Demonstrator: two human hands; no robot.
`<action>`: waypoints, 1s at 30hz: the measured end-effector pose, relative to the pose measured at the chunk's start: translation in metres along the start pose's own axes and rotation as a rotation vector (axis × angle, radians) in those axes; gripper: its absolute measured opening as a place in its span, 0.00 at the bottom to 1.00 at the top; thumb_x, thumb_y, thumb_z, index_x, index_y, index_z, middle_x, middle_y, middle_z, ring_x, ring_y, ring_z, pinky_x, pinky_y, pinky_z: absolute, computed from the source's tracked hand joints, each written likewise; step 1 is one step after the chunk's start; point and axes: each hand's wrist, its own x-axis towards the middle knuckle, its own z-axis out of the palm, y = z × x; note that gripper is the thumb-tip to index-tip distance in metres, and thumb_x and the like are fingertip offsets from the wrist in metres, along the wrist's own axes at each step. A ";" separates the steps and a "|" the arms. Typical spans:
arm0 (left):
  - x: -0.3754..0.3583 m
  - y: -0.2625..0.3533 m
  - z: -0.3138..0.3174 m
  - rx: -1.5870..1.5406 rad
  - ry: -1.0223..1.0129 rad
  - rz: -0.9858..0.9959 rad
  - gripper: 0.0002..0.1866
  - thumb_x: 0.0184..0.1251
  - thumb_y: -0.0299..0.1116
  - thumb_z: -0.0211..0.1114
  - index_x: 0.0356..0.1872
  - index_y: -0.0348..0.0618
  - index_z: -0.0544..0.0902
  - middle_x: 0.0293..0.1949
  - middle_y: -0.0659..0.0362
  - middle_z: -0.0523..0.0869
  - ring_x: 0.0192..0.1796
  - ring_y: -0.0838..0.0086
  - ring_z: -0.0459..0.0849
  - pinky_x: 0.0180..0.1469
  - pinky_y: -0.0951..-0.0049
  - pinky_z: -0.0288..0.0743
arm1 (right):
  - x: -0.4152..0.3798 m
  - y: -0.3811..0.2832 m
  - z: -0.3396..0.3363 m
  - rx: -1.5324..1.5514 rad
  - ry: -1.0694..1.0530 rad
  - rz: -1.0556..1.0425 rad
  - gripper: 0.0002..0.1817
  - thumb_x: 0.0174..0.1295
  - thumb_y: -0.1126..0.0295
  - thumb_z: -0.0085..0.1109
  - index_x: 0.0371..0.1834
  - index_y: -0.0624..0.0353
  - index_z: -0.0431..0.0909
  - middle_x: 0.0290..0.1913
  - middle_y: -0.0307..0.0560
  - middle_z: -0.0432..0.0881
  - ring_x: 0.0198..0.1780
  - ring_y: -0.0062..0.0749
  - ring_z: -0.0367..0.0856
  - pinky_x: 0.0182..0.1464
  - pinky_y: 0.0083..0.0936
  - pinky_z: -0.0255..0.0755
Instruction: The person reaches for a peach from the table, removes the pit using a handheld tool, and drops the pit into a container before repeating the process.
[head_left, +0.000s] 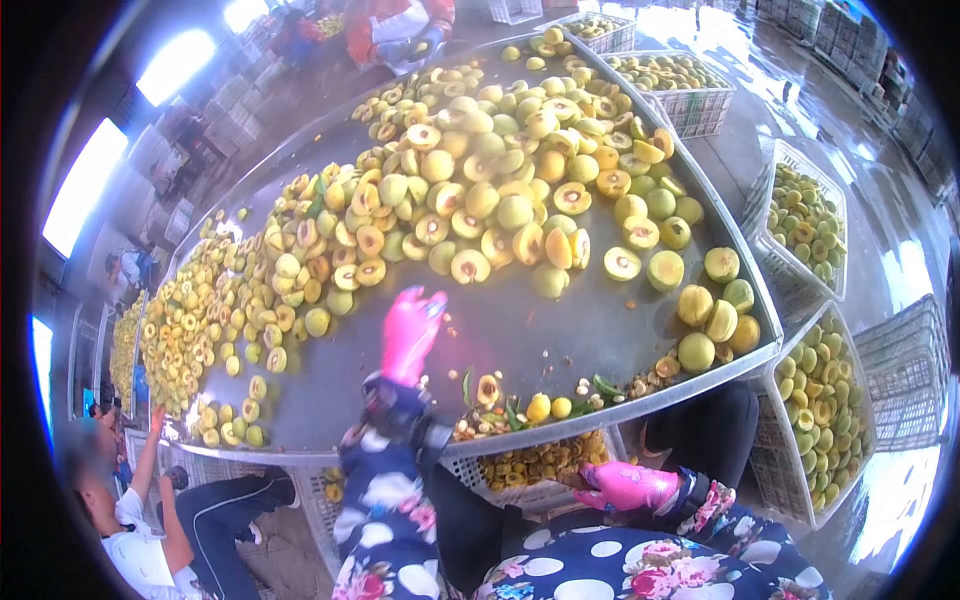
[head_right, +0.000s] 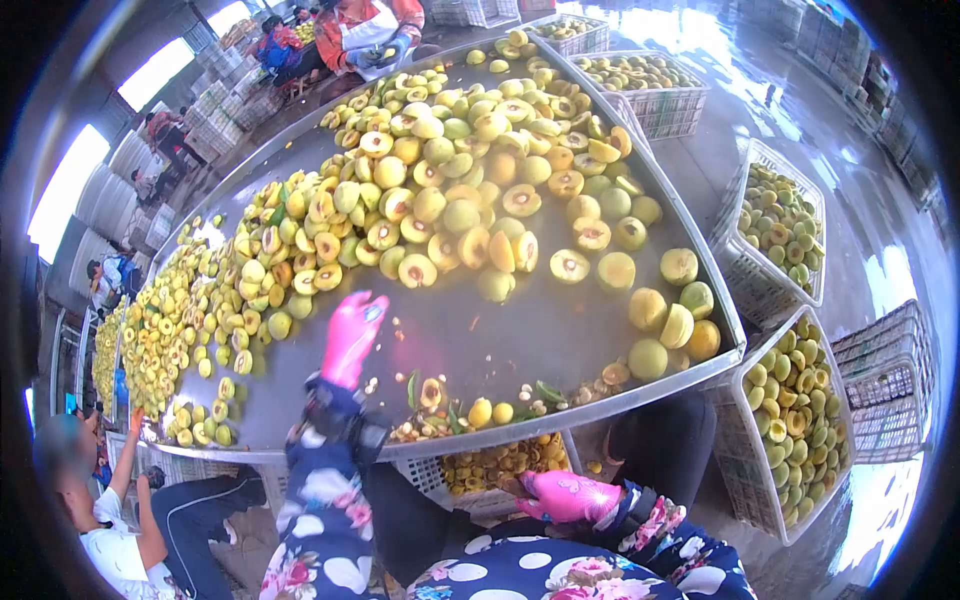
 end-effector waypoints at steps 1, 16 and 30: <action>0.014 0.011 0.025 -0.050 -0.011 -0.084 0.25 0.57 0.42 0.67 0.47 0.29 0.76 0.30 0.52 0.84 0.32 0.70 0.81 0.37 0.70 0.74 | 0.001 0.006 0.001 -0.036 0.052 -0.050 0.21 0.64 0.56 0.50 0.42 0.68 0.68 0.27 0.62 0.77 0.29 0.52 0.79 0.31 0.38 0.70; 0.027 -0.013 0.088 -0.549 -0.016 -0.146 0.24 0.52 0.31 0.72 0.49 0.32 0.74 0.34 0.58 0.81 0.30 0.76 0.78 0.33 0.78 0.73 | -0.025 -0.025 -0.023 0.382 0.077 -0.016 0.14 0.67 0.61 0.50 0.42 0.63 0.69 0.23 0.38 0.72 0.22 0.21 0.71 0.24 0.21 0.65; -0.154 0.046 0.031 -1.648 -0.507 -0.611 0.23 0.72 0.42 0.45 0.57 0.32 0.69 0.52 0.45 0.77 0.52 0.55 0.78 0.52 0.56 0.75 | -0.040 -0.073 -0.029 0.395 0.363 -0.193 0.15 0.66 0.64 0.51 0.47 0.65 0.68 0.21 0.41 0.73 0.22 0.25 0.72 0.27 0.26 0.67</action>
